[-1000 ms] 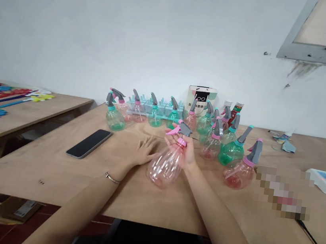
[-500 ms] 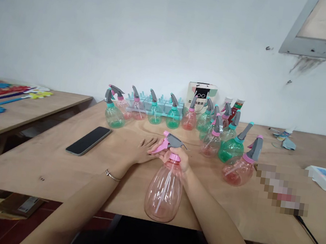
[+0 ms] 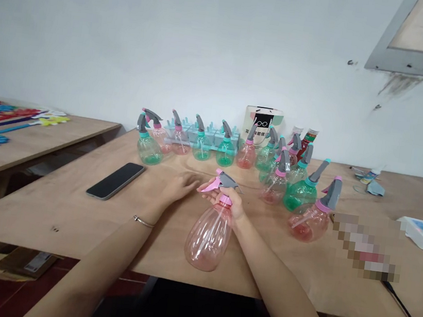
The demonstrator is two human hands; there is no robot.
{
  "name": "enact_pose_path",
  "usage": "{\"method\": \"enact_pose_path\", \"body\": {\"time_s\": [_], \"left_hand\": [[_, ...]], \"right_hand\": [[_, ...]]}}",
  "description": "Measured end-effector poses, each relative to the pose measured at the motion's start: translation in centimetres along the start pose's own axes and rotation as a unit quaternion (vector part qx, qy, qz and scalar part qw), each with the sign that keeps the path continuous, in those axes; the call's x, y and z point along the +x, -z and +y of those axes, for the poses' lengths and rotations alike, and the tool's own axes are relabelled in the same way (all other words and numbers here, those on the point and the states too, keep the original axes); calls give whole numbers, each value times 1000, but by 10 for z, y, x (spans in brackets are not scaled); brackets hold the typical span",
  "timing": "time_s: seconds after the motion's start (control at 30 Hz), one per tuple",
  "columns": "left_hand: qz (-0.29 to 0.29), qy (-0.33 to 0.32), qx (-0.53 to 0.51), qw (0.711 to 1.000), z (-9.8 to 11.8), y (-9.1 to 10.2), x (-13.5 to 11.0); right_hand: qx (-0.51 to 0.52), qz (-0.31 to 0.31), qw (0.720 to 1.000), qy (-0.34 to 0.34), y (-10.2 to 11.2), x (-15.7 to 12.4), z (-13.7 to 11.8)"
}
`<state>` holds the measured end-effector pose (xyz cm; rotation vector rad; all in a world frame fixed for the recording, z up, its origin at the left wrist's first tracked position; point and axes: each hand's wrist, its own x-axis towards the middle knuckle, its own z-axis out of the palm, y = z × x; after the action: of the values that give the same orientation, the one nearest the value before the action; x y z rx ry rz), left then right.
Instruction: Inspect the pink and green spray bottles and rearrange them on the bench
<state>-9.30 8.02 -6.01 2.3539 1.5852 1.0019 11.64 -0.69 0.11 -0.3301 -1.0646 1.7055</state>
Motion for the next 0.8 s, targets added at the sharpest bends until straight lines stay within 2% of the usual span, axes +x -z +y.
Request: {"method": "enact_pose_path", "body": {"time_s": [0.13, 0.23, 0.37, 0.47, 0.57, 0.67, 0.8], "left_hand": [[105, 59, -11, 993, -24, 13, 7], [184, 95, -9, 978, -38, 23, 9], [340, 131, -30, 931, -56, 37, 12], [422, 180, -42, 888, -69, 45, 12], [457, 217, -34, 862, -79, 49, 13], [459, 232, -23, 858, -86, 50, 14], [449, 240, -12, 861, -95, 49, 21]], "right_hand": [[19, 22, 998, 49, 2, 4, -2], [53, 46, 997, 31, 5, 7, -3], [77, 78, 994, -14, 6, 8, 0], [75, 106, 991, -22, 6, 9, 3], [50, 139, 989, 4, 7, 11, 4], [5, 136, 990, 33, 8, 12, 3], [2, 88, 996, -24, 6, 10, 4]]}}
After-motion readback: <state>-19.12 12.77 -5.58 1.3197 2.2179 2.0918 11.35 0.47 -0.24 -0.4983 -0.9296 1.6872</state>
